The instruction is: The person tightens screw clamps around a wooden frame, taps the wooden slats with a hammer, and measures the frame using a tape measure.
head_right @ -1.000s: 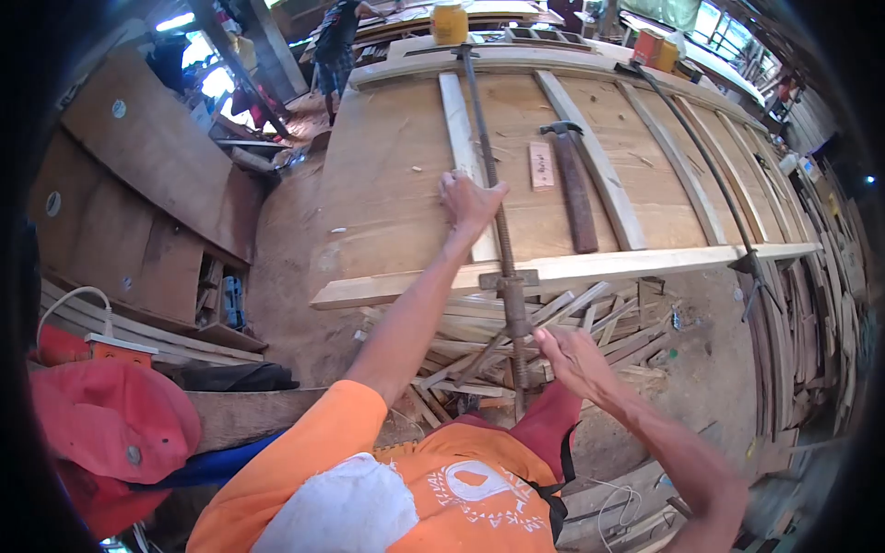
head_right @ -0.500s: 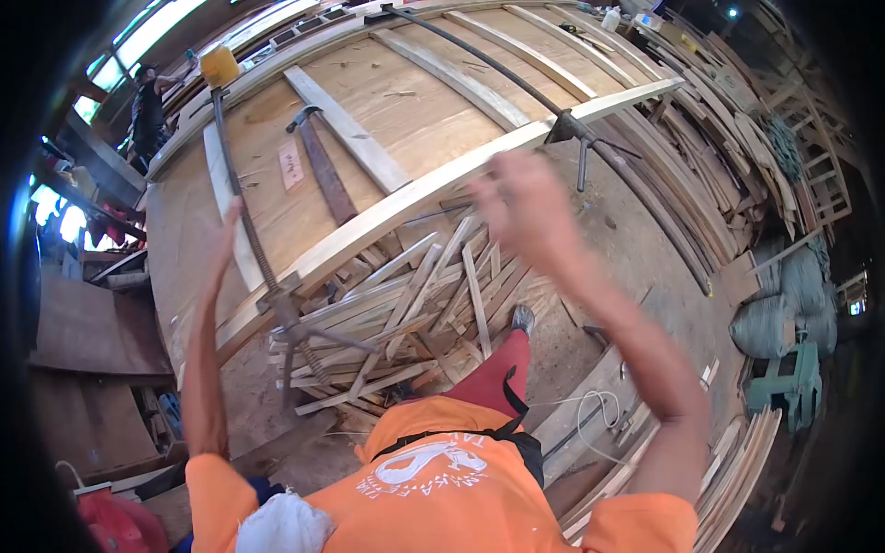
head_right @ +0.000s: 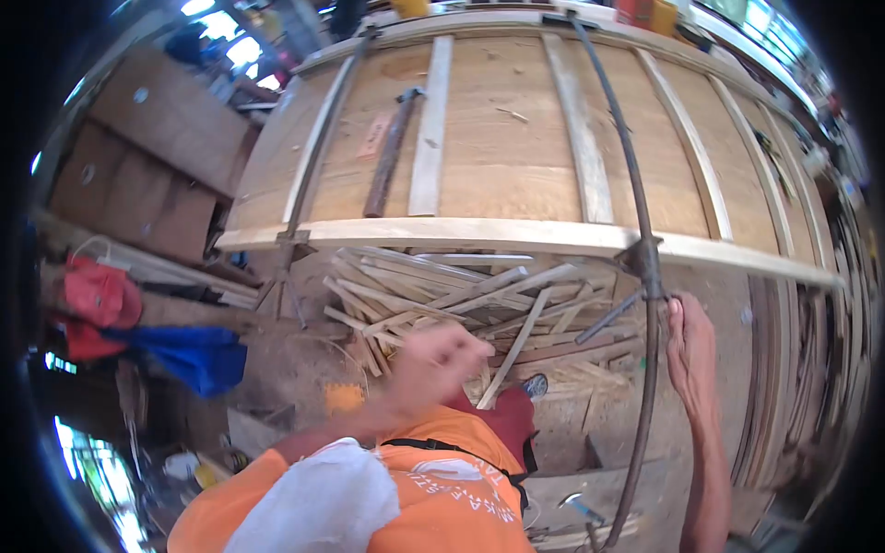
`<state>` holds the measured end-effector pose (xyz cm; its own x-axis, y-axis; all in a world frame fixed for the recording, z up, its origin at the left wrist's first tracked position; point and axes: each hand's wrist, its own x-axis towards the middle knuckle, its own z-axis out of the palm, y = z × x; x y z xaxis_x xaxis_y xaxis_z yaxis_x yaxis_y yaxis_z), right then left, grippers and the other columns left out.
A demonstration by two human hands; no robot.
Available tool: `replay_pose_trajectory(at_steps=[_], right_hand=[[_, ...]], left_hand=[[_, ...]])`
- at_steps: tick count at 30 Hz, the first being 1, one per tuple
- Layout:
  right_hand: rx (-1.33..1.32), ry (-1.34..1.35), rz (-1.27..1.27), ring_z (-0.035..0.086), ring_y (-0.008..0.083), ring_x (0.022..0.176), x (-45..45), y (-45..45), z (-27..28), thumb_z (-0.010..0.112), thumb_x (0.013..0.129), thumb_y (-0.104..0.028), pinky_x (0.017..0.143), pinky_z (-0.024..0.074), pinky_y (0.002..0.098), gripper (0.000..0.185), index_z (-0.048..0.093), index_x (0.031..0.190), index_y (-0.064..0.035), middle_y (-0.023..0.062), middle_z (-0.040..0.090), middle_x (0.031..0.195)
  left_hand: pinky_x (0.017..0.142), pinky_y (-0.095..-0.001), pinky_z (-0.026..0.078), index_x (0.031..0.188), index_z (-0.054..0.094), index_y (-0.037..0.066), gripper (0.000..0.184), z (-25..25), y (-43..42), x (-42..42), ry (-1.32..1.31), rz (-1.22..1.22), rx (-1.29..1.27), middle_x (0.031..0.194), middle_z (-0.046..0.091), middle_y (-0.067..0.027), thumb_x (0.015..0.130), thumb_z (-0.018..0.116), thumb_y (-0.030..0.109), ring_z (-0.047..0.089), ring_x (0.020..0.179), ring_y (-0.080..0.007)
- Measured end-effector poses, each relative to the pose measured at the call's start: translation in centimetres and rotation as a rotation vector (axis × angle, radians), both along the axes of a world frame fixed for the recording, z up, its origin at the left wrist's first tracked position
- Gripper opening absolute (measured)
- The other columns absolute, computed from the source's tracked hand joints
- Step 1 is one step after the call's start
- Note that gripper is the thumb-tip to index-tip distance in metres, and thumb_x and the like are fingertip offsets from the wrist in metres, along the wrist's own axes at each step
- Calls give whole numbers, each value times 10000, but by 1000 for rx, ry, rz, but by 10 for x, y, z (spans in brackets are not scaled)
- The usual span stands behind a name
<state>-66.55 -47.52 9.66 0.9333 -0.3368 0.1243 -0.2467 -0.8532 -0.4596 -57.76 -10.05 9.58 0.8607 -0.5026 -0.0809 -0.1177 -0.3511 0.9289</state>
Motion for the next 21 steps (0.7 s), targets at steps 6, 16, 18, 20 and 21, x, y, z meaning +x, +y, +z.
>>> replay_pose_trajectory(at_steps=[6, 16, 18, 20, 21], right_hand=[[164, 13, -74, 570, 428, 696, 10, -16, -9, 543, 1090, -163, 668, 456, 474, 221, 630, 1003, 20, 256, 574, 774], [404, 123, -54, 517, 346, 608, 18, -33, 9, 529, 1100, -199, 619, 431, 453, 278, 652, 981, 20, 217, 558, 698], [490, 156, -120, 507, 306, 589, 12, -39, 9, 520, 1107, -222, 612, 429, 447, 308, 660, 980, 21, 203, 548, 674], [410, 154, -90, 504, 217, 576, 17, -40, 0, 510, 1113, -275, 583, 420, 418, 377, 672, 948, 23, 158, 537, 647], [506, 174, -137, 501, 165, 583, 20, -42, 0, 521, 1106, -293, 569, 412, 399, 412, 663, 902, 36, 129, 517, 621]], left_hand=[[745, -335, 585, 1225, 688, -18, 280, -93, -33, -89, -176, -295, -92, 1010, 725, -97, 1003, 705, 152, 701, 852, -192], [1065, -368, 479, 1469, 512, -56, 536, -83, -165, 44, 571, -365, -307, 1327, 659, -162, 1155, 446, 373, 649, 1130, -196], [992, -335, 515, 1413, 574, -45, 484, -80, -183, 52, 665, -509, -335, 1223, 714, -138, 1161, 447, 348, 672, 1084, -179], [923, -316, 541, 1310, 644, -30, 447, -75, -189, 63, 853, -710, -355, 1082, 752, -99, 1166, 434, 338, 696, 1009, -162], [867, -300, 555, 1231, 679, -8, 415, -72, -190, 67, 896, -692, -385, 991, 754, -73, 1161, 454, 334, 705, 931, -147]])
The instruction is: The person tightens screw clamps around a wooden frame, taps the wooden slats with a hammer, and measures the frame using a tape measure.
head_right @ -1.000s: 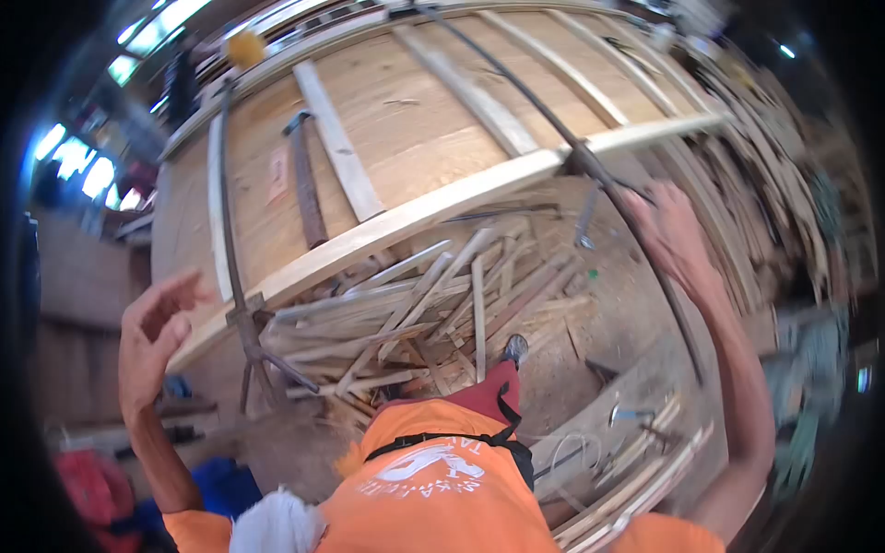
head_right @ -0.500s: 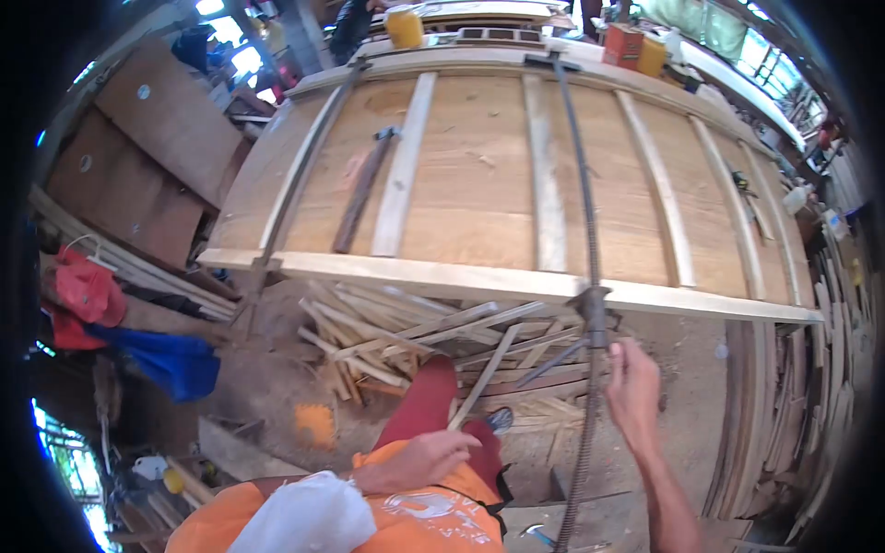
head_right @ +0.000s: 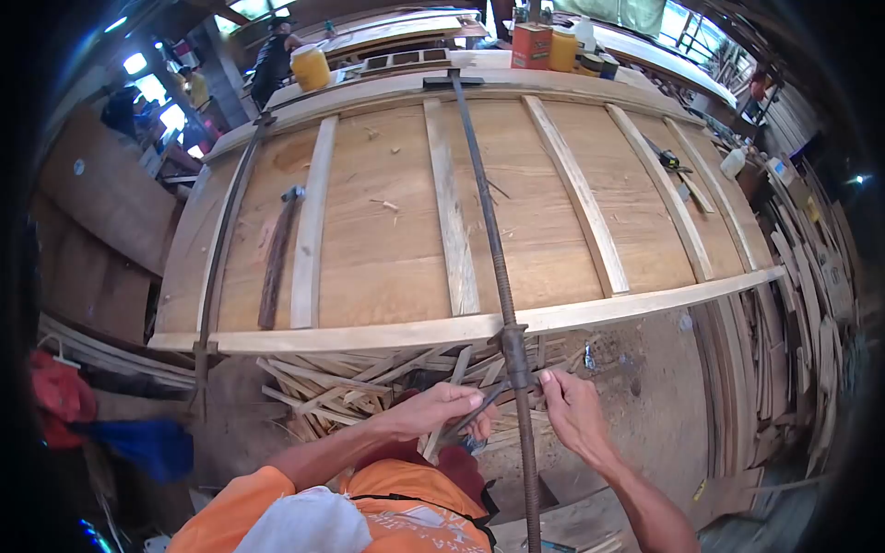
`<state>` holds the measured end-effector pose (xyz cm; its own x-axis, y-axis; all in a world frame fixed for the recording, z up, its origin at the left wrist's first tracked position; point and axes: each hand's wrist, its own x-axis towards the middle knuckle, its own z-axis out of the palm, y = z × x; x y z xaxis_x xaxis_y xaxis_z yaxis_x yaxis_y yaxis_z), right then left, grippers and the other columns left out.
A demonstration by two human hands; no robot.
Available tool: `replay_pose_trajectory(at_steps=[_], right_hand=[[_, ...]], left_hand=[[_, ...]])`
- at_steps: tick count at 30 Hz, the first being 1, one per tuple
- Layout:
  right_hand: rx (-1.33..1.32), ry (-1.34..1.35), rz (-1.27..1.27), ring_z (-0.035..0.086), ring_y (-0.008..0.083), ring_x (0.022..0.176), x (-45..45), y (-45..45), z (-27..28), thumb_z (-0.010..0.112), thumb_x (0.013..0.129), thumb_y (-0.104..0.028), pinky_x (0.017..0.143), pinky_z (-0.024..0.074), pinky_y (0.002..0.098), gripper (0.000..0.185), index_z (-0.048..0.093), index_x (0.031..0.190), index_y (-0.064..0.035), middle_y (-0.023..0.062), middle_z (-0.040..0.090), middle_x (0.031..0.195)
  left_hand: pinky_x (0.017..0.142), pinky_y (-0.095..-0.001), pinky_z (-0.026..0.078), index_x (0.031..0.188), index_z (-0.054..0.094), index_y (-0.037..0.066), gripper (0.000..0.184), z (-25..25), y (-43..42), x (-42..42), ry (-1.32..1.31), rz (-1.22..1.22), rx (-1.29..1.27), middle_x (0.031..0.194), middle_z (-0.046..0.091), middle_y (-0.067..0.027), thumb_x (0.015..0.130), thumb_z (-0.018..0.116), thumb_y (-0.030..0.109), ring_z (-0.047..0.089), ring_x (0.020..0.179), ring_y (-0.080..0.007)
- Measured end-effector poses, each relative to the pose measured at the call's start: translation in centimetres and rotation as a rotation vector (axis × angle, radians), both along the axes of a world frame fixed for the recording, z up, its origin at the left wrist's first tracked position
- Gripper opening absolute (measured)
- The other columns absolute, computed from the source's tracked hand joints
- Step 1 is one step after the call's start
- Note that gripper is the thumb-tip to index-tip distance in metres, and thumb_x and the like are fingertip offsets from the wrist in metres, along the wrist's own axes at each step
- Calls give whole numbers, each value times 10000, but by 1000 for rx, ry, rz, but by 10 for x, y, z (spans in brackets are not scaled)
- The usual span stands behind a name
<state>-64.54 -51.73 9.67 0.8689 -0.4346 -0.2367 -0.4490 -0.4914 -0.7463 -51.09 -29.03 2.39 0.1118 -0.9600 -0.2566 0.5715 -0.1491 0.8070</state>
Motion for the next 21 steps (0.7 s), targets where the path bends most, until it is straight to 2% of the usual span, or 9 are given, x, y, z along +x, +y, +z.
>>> replay_pose_trajectory(at_steps=[1, 3, 7, 9, 11, 17, 21], right_hand=[[3, 7, -8, 501, 165, 583, 1, -3, -3, 521, 1106, -293, 569, 412, 399, 412, 663, 902, 36, 129, 517, 621], [322, 89, -112, 513, 172, 575, 3, -12, -9, 514, 1105, -304, 567, 412, 392, 453, 658, 864, 51, 126, 526, 602], [293, 200, -152, 527, 183, 570, 10, -10, -4, 495, 1103, -297, 580, 425, 407, 474, 665, 826, 48, 126, 543, 591], [49, 128, -128, 544, 197, 571, 11, -12, -24, 473, 1098, -272, 590, 432, 419, 475, 678, 795, 31, 121, 560, 595], [63, 159, -112, 550, 207, 573, 16, -10, -21, 465, 1095, -265, 599, 436, 428, 475, 684, 792, 29, 125, 557, 592], [107, 293, -97, 573, 245, 588, 17, -14, -20, 444, 1096, -289, 618, 443, 450, 503, 692, 803, 35, 142, 563, 605], [81, 238, -75, 573, 263, 583, 18, -11, -17, 434, 1108, -299, 618, 442, 458, 502, 685, 820, 28, 147, 568, 618]], left_hand=[[867, -300, 555, 1231, 679, -8, 415, -1, 1, 6, 7, -8, 3, 991, 754, -73, 1161, 454, 334, 705, 931, -147], [867, -297, 539, 1142, 695, 13, 393, -3, 4, 18, 15, -143, 15, 985, 734, -34, 1144, 506, 358, 675, 926, -116], [866, -287, 525, 1112, 704, 26, 359, -1, -1, 27, 101, -188, 43, 966, 727, -26, 1136, 533, 340, 662, 899, -108], [849, -282, 510, 1097, 705, 33, 340, -12, -2, 29, 153, -235, 11, 945, 718, -17, 1136, 538, 325, 649, 880, -103], [817, -288, 504, 1092, 700, 23, 344, -19, -2, 27, 192, -219, -12, 908, 707, -17, 1136, 537, 323, 645, 862, -101], [795, -300, 520, 1064, 685, -8, 339, -5, -5, 30, 156, -217, 24, 874, 710, -40, 1135, 537, 289, 663, 831, -125], [767, -333, 555, 1079, 670, -35, 326, 11, -10, 41, -45, -291, 59, 891, 726, -63, 1139, 504, 238, 697, 822, -147]])
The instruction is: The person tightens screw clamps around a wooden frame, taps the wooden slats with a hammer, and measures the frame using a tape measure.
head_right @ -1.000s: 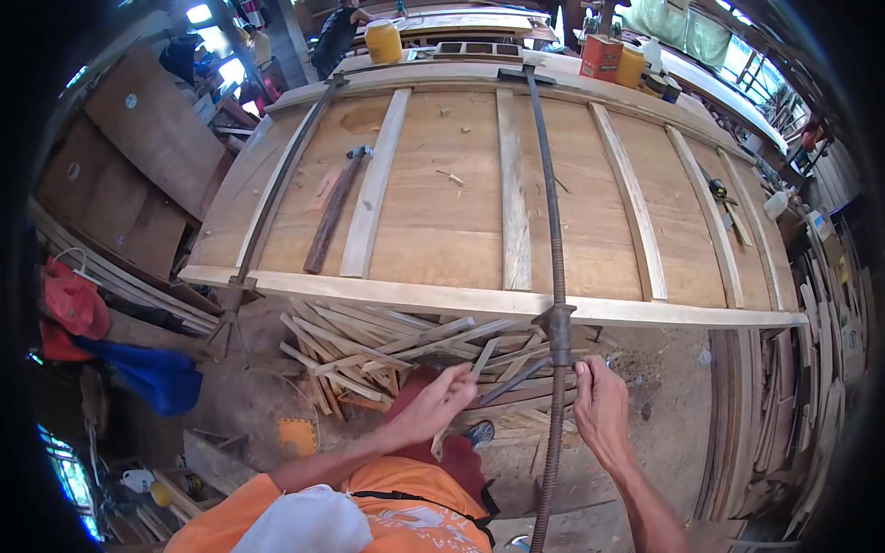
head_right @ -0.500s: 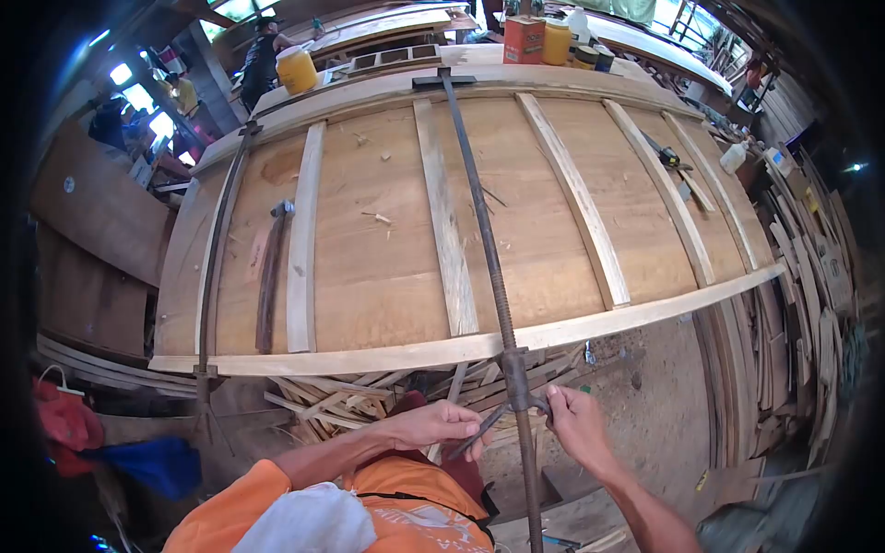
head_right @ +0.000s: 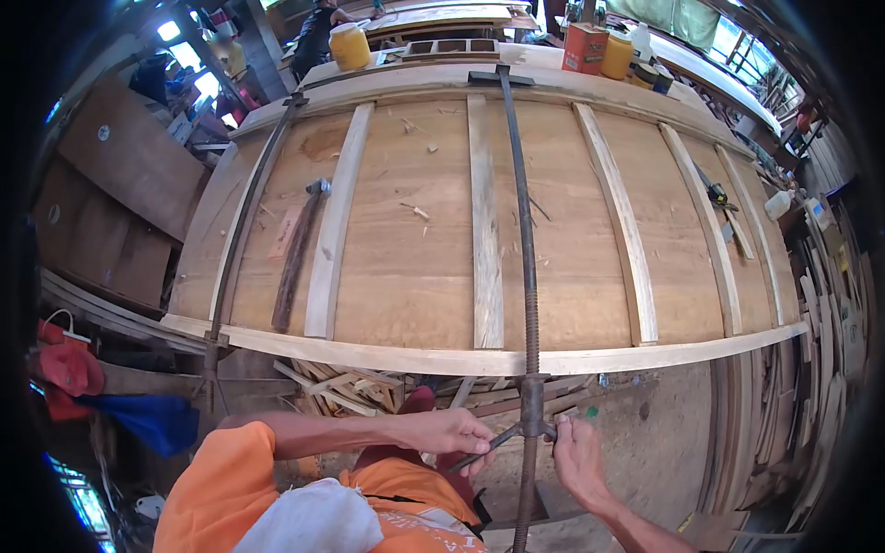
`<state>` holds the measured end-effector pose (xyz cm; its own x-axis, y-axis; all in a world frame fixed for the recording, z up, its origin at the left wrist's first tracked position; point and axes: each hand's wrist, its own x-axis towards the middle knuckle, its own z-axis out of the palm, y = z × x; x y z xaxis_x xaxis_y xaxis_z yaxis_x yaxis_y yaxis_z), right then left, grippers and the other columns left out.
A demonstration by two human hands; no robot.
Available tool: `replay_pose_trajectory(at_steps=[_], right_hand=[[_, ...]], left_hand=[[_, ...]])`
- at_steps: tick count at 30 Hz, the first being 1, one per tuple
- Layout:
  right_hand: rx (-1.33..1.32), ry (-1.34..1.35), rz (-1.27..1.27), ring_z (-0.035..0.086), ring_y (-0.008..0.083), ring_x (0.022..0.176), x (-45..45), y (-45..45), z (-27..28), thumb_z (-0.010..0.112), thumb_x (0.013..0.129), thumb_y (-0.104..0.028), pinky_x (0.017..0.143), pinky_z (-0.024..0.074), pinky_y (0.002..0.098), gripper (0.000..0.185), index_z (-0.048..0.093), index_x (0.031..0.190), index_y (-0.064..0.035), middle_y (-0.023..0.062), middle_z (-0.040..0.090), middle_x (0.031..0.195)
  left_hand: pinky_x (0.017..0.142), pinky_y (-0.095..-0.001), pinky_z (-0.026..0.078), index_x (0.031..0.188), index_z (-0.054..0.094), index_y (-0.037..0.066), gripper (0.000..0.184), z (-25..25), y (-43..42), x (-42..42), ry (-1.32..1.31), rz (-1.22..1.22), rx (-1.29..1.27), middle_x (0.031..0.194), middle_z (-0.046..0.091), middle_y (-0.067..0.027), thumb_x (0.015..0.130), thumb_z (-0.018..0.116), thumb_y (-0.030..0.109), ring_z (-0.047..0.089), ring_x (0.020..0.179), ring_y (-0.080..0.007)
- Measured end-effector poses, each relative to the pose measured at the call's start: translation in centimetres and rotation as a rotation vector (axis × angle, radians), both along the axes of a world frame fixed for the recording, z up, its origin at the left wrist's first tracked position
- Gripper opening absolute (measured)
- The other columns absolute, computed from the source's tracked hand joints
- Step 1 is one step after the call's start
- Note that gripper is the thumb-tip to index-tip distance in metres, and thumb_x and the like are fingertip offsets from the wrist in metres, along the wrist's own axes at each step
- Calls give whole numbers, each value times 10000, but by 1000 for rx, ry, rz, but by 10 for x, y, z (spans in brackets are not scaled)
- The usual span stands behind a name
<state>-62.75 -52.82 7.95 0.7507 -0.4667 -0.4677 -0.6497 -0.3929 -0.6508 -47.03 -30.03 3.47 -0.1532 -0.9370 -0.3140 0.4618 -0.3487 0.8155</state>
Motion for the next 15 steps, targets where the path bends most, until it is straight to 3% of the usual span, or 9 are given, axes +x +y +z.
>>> replay_pose_trajectory(at_steps=[5, 7, 9, 10, 11, 12, 13, 14, 15], right_hand=[[47, -32, -14, 578, 231, 593, -1, 0, -1, 430, 1120, -296, 607, 443, 435, 492, 634, 808, 26, 134, 558, 612], [76, -26, -46, 578, 219, 599, 0, -4, 0, 430, 1124, -294, 601, 442, 427, 493, 611, 795, 26, 129, 554, 610], [116, -132, -91, 558, 192, 596, -10, -8, -17, 427, 1129, -297, 580, 425, 419, 503, 562, 758, 16, 112, 527, 604], [106, -144, -37, 555, 236, 611, -10, -12, -16, 410, 1137, -329, 605, 428, 445, 518, 555, 763, -1, 122, 531, 630], [-174, -287, 132, 564, 293, 652, -19, -14, -30, 387, 1141, -377, 649, 436, 468, 539, 565, 787, -11, 137, 550, 666], [74, -73, 66, 568, 333, 685, -18, -17, -19, 364, 1141, -411, 678, 438, 478, 558, 584, 812, -18, 148, 571, 691], [99, -63, 95, 574, 324, 679, -13, -15, -6, 376, 1123, -411, 669, 446, 456, 549, 615, 831, -13, 149, 578, 692], [330, 249, -36, 593, 312, 706, -3, -20, 7, 385, 1095, -416, 682, 464, 428, 543, 657, 869, -4, 148, 601, 708], [334, 281, -44, 617, 341, 758, 0, -20, 7, 400, 1053, -388, 741, 492, 434, 532, 686, 888, 30, 179, 624, 734]], left_hand=[[669, -300, 540, 1092, 678, -19, 329, 21, -2, 0, -187, -61, 17, 896, 748, -54, 1147, 462, 223, 707, 795, -127], [660, -330, 551, 1051, 665, -27, 342, 24, -4, -7, -497, -33, 59, 893, 765, -95, 1147, 450, 222, 719, 779, -166], [675, -343, 561, 1030, 656, -31, 352, 22, -11, -12, -450, -3, 134, 890, 768, -113, 1146, 453, 233, 723, 774, -182], [691, -356, 571, 1009, 647, -34, 364, 17, -9, -21, -393, 24, 219, 887, 771, -131, 1145, 455, 244, 726, 768, -199], [719, -364, 582, 1014, 648, -30, 372, 2, -5, -25, -348, 77, 75, 883, 775, -136, 1142, 463, 266, 726, 759, -196], [747, -340, 584, 1043, 648, -13, 352, 0, -5, -21, -228, 92, -1, 911, 768, -128, 1141, 471, 275, 720, 782, -183], [774, -319, 569, 1064, 646, -1, 339, 7, -8, -20, -157, 166, 82, 947, 758, -107, 1144, 463, 274, 708, 823, -172], [801, -299, 554, 1086, 644, 11, 328, 13, -15, -22, -113, 258, 150, 983, 747, -86, 1147, 455, 272, 696, 864, -161], [801, -299, 554, 1086, 644, 11, 328, 5, -19, -26, -104, 233, 148, 983, 747, -86, 1147, 455, 272, 696, 864, -161]])
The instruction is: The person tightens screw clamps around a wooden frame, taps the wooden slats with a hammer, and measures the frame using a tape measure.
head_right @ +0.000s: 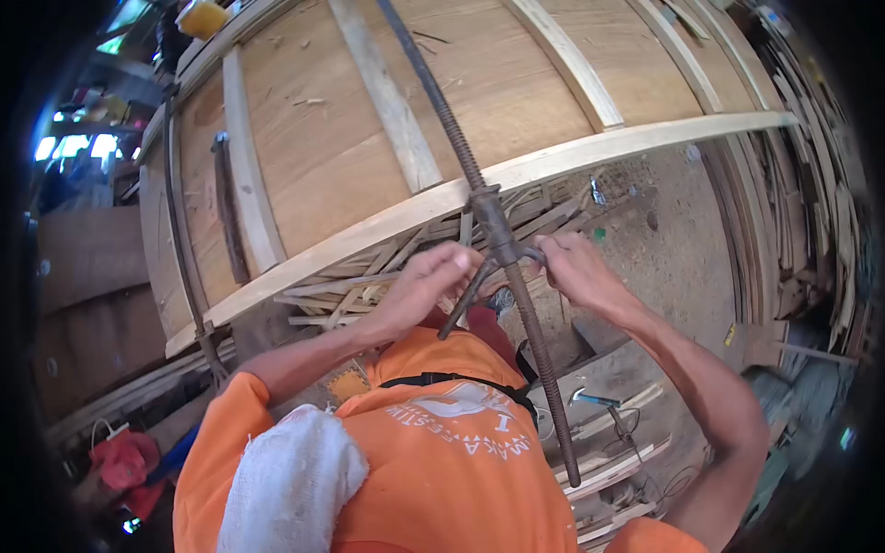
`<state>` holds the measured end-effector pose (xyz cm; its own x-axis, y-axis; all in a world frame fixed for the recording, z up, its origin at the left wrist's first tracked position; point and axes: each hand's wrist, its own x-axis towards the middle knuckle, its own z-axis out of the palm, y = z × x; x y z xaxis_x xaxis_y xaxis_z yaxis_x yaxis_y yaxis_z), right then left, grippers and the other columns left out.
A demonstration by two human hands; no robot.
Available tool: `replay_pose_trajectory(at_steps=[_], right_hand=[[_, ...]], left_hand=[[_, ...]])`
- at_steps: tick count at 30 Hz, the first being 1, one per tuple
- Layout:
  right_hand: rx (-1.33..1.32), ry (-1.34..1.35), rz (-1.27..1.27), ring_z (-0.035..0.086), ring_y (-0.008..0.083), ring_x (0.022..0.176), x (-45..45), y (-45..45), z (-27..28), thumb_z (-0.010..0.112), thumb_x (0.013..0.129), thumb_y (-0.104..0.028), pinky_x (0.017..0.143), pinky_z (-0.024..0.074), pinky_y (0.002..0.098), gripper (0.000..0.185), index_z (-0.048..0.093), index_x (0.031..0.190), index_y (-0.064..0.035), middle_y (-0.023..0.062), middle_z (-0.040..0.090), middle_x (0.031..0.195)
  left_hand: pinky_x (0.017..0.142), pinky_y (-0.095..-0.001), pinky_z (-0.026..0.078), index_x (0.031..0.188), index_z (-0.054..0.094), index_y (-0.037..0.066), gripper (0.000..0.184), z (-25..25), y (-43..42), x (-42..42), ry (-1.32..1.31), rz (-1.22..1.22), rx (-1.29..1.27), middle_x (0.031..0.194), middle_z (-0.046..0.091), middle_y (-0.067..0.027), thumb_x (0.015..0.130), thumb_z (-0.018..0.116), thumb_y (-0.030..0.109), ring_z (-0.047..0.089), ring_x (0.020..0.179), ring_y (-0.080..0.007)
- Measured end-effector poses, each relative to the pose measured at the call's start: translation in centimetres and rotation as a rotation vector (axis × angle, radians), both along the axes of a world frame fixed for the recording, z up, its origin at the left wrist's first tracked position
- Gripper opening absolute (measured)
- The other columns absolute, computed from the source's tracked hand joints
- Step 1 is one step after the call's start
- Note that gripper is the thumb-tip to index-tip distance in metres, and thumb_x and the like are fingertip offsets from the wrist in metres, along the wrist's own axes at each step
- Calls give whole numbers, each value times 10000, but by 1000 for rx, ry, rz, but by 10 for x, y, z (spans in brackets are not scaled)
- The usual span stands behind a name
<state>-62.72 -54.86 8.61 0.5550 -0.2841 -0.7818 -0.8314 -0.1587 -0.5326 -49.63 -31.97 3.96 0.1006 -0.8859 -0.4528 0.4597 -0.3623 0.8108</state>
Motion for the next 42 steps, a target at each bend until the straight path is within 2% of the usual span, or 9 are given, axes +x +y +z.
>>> replay_pose_trajectory(at_steps=[2, 6, 9, 20, 25, 27, 33, 38, 42], right_hand=[[-98, -92, 93, 626, 366, 783, -2, -3, -6, 398, 1038, -361, 774, 496, 450, 522, 693, 882, 41, 202, 629, 746], [-210, -336, 174, 513, 201, 562, -7, -2, -29, 444, 1009, -291, 577, 401, 384, 425, 690, 834, 7, 83, 487, 593], [-246, -397, 200, 543, 222, 626, -7, -3, -33, 446, 999, -275, 629, 422, 394, 406, 686, 836, 9, 100, 501, 625], [-321, -380, 126, 559, 249, 680, -8, 0, -54, 445, 1004, -281, 678, 429, 407, 402, 645, 820, 15, 135, 559, 702], [-213, -258, 144, 625, 434, 937, -3, 1, -47, 403, 1018, -287, 874, 466, 501, 433, 651, 907, 50, 258, 666, 921], [-324, -467, 94, 567, 236, 645, -11, 2, -60, 466, 992, -283, 649, 423, 406, 391, 650, 833, 23, 127, 529, 665], [-200, -344, 93, 606, 218, 656, -8, -4, -51, 432, 1037, -310, 637, 476, 404, 438, 671, 848, 5, 89, 580, 653], [30, -295, 48, 528, 194, 448, -9, -7, -52, 388, 1038, -311, 427, 392, 376, 467, 690, 864, 0, 82, 519, 564], [70, -301, 83, 494, 184, 434, -8, -10, -47, 395, 1035, -303, 417, 393, 372, 440, 677, 850, -20, 52, 482, 546]], left_hand=[[899, -302, 510, 1137, 631, 20, 326, -9, -8, 4, -115, 359, -54, 1090, 703, -74, 1132, 497, 317, 648, 1004, -149], [1049, -337, 436, 1317, 600, -5, 492, -7, -29, -10, 80, 282, -139, 1274, 655, -108, 1051, 643, 407, 582, 1175, -166], [1072, -343, 425, 1406, 552, -12, 544, -9, -33, -26, 70, 141, -140, 1283, 660, -91, 1019, 708, 337, 564, 1223, -176], [877, -327, 511, 1349, 610, -20, 443, 3, -36, -33, 208, 239, 46, 1043, 668, -26, 1044, 684, 293, 594, 953, -141], [827, -398, 522, 1365, 542, -75, 507, 18, -36, -27, -302, 163, 40, 918, 672, -114, 1034, 690, 280, 641, 881, -214], [827, -390, 514, 1339, 525, -80, 491, 21, -36, -35, -358, 310, 49, 969, 652, -121, 1013, 719, 232, 624, 920, -209], [1039, -450, 432, 1293, 536, -5, 490, 43, -24, -41, -945, 473, -41, 1310, 529, -217, 887, 789, 101, 506, 1272, -368], [1065, -513, 405, 1268, 580, 55, 399, 40, -22, -20, -965, -162, -811, 1317, 571, -176, 983, 711, 301, 526, 1303, -377], [878, -495, 464, 954, 601, 49, 379, 28, -19, -16, -1008, -287, -1073, 1008, 623, -167, 973, 708, 412, 623, 1046, -366]])
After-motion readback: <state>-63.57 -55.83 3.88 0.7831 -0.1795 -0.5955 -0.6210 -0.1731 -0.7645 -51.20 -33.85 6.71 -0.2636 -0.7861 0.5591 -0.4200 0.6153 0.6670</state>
